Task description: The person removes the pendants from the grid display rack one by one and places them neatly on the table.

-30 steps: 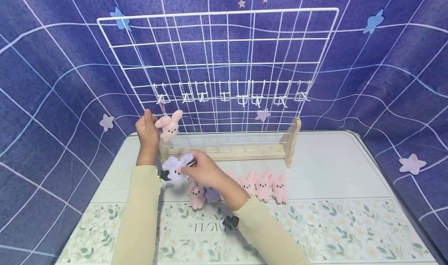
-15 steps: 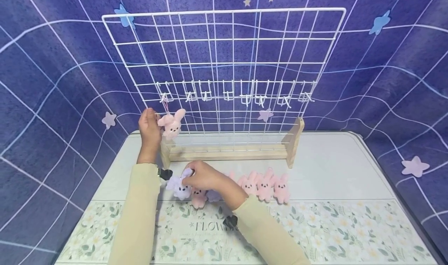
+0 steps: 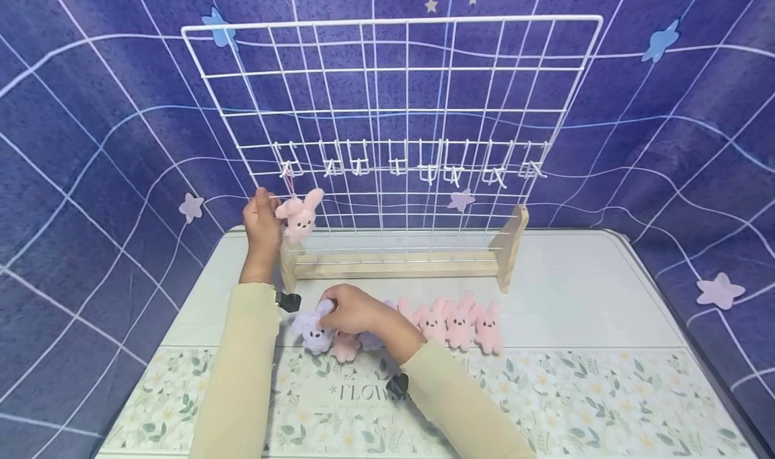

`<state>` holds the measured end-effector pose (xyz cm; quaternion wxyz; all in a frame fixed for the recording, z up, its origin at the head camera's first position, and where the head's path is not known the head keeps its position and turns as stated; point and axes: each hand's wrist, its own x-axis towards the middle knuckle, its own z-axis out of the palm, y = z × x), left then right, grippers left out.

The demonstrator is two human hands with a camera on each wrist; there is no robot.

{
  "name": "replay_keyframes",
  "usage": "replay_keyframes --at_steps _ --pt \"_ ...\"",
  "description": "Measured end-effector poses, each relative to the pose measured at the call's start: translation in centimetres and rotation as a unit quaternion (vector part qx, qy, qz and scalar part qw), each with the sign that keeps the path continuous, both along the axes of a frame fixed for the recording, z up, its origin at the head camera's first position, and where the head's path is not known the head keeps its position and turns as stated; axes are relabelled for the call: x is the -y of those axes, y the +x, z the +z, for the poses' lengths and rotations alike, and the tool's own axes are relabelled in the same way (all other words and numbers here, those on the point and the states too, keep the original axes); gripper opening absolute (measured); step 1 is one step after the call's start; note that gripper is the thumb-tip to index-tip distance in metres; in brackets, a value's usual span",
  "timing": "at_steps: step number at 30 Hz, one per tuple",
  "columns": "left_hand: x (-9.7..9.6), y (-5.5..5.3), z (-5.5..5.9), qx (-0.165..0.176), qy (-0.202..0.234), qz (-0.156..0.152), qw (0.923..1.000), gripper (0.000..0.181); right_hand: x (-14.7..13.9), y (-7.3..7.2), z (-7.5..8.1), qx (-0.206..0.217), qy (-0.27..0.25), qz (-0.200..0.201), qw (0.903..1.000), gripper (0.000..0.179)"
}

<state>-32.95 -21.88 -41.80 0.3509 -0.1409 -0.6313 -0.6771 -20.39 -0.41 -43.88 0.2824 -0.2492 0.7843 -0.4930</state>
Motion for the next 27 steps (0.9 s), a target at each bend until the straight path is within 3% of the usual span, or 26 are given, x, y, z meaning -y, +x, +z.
replay_keyframes --at_steps 10,19,27 --pt "0.1 0.2 -0.2 0.009 0.007 0.001 0.9999 0.054 0.6 0.0 -0.4 -0.072 0.071 0.019 0.9947 0.014" --pt "-0.3 0.4 0.1 0.031 0.018 0.006 0.9993 0.056 1.0 0.5 0.0 -0.131 0.160 0.040 0.9776 0.020" --pt "-0.3 0.4 0.1 0.035 0.013 0.012 0.9992 0.057 1.7 0.8 0.3 -0.173 0.194 0.043 0.9648 0.023"
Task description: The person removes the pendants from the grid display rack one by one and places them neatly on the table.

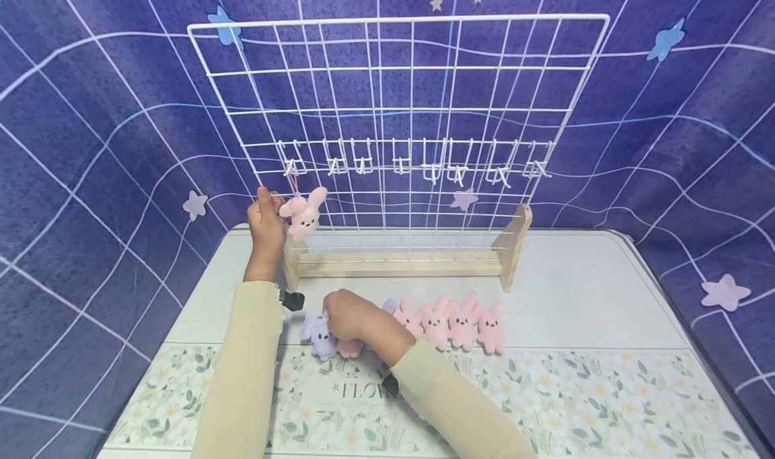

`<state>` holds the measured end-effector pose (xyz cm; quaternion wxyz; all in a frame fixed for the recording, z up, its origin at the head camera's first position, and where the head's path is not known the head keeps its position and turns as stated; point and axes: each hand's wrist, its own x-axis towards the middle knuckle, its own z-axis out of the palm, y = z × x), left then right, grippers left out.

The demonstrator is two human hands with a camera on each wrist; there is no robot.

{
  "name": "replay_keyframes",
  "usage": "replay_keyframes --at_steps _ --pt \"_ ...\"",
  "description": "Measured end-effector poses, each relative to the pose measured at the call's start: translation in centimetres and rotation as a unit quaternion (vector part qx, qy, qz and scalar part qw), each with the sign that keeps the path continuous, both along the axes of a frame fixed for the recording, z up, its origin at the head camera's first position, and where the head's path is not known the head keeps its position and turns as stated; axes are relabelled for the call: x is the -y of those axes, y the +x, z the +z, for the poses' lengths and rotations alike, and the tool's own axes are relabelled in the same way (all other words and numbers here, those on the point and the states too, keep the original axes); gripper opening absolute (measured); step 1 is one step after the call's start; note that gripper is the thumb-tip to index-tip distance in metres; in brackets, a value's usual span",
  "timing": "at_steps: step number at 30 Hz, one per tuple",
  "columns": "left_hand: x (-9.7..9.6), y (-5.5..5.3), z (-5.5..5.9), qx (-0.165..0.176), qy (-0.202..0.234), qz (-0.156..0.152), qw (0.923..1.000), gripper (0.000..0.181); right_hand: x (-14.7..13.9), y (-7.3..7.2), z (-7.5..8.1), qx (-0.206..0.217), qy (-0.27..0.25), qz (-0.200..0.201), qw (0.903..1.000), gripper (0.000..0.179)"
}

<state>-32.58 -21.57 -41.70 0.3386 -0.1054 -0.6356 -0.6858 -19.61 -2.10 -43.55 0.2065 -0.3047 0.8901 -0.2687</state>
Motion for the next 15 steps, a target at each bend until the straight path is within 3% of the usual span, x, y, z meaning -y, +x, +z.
replay_keyframes --at_steps 5,10,15 --pt "0.09 0.02 -0.21 -0.001 -0.004 -0.006 1.0000 0.058 0.20 0.00 -0.20 -0.013 -0.002 -0.042 0.9990 0.029" --pt "0.23 0.22 -0.12 0.020 0.000 -0.021 0.9996 0.059 0.25 -0.26 -0.65 -0.018 0.010 -0.095 0.9953 0.036" --pt "0.40 0.23 0.00 0.027 -0.006 -0.028 0.9992 0.059 0.29 -0.68 -0.85 -0.025 -0.042 -0.121 0.9914 0.035"
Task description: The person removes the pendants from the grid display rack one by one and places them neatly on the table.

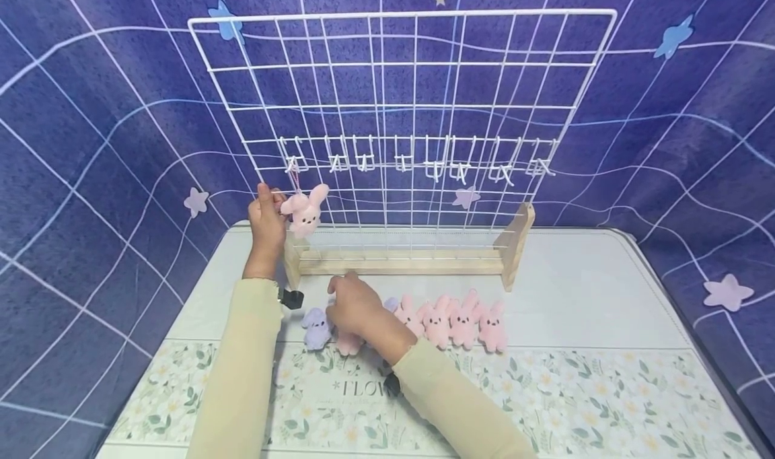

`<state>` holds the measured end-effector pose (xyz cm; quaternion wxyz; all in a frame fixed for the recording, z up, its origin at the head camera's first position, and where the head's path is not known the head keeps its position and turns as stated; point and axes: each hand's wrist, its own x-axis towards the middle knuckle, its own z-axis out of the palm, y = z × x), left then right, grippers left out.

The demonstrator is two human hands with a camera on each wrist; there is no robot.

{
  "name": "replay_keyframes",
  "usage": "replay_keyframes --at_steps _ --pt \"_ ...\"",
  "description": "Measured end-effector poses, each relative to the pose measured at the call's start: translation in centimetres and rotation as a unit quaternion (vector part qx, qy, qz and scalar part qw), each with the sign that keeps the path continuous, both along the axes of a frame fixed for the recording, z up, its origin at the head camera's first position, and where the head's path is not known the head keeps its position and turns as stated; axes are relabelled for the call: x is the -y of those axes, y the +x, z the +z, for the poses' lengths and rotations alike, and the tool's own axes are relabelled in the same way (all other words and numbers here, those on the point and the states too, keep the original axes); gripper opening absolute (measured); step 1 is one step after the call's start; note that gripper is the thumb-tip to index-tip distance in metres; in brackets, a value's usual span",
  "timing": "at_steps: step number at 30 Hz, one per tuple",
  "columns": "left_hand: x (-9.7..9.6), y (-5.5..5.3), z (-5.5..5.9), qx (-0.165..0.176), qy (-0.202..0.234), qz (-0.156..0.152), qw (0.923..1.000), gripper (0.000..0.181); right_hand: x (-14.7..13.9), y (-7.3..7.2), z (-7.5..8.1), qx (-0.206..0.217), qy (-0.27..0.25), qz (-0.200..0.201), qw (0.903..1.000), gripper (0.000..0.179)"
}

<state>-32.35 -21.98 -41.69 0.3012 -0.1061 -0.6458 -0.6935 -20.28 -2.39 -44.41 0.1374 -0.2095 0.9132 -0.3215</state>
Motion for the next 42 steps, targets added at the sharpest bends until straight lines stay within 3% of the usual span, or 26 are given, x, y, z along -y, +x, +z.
replay_keyframes --at_steps 4,11,14,20,30,34,42 --pt "0.0 -0.1 0.2 -0.004 -0.002 -0.004 1.0000 0.058 0.3 -0.7 0.2 -0.011 -0.106 -0.010 0.9942 0.036" --pt "0.0 -0.2 0.5 0.001 -0.013 -0.005 0.9999 0.059 1.4 -2.4 1.7 0.022 -0.288 -0.038 0.9566 0.053" --pt "0.0 -0.2 0.7 0.009 -0.020 -0.011 0.9997 0.061 1.6 -3.2 2.7 0.045 -0.350 -0.063 0.9334 0.063" --pt "-0.1 -0.4 0.9 0.019 -0.016 -0.020 0.9995 0.062 2.0 -4.0 4.0 0.110 -0.465 -0.089 0.8738 0.071" --pt "0.1 -0.1 0.5 0.034 -0.004 -0.003 0.9994 0.059 2.6 -3.7 5.4 0.163 -0.574 -0.108 0.7955 0.069" --pt "0.3 0.0 0.5 0.036 -0.003 0.003 0.9994 0.059 2.7 -3.2 6.2 0.170 -0.591 -0.096 0.7824 0.065" --pt "0.2 0.3 0.4 0.032 0.009 -0.012 0.9994 0.059 2.2 -1.8 8.1 0.157 -0.591 -0.069 0.7882 0.050"
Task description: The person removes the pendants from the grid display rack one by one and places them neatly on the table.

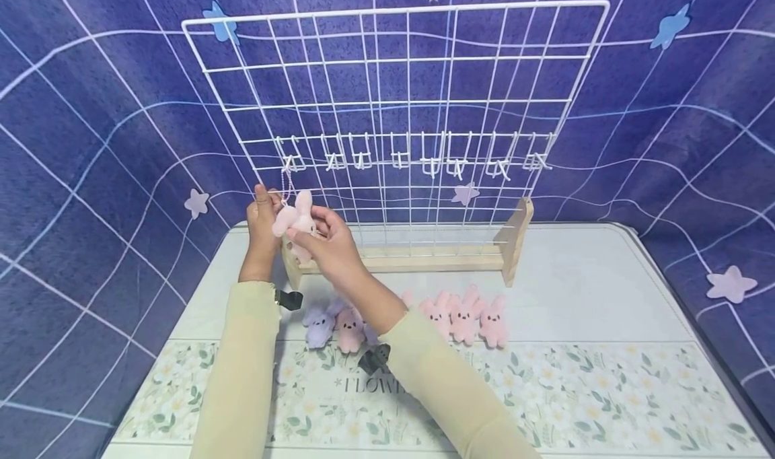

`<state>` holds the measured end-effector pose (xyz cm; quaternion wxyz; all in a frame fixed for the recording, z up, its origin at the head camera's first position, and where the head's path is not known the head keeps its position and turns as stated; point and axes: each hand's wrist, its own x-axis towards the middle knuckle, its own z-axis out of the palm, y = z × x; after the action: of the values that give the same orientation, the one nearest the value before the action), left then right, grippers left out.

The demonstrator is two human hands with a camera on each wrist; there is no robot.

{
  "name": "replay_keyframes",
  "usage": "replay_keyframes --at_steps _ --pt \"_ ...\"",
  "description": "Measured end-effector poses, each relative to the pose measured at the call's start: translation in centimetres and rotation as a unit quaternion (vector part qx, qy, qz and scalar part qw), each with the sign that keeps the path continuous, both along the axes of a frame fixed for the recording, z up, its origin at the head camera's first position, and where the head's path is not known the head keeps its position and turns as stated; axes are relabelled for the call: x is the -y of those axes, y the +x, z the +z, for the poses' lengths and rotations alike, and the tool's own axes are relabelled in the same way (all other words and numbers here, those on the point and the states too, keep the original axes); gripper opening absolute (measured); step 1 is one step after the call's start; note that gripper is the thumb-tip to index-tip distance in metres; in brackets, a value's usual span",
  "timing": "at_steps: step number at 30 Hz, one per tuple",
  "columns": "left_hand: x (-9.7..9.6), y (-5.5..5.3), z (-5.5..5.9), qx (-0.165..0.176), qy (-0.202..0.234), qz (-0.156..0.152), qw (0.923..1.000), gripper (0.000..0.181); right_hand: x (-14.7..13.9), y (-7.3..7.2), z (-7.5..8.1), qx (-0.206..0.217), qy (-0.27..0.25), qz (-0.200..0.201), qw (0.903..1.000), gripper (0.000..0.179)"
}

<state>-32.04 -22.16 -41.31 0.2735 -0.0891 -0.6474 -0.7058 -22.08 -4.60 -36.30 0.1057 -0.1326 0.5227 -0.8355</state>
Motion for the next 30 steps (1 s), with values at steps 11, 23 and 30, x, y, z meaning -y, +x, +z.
replay_keyframes --at_steps 11,23,30 --pt "0.2 -0.2 -0.4 -0.034 -0.010 0.005 0.9993 0.057 -1.1 2.2 2.6 -0.052 -0.030 0.007 0.9982 0.051" --pt "0.4 0.3 -0.4 -0.014 -0.007 0.002 0.9999 0.052 -1.9 3.4 3.2 -0.070 -0.055 0.028 0.9956 0.080" --pt "0.6 0.7 -0.1 -0.001 0.018 -0.051 0.9985 0.050 -2.1 3.4 2.7 -0.069 -0.057 0.020 0.9958 0.076"
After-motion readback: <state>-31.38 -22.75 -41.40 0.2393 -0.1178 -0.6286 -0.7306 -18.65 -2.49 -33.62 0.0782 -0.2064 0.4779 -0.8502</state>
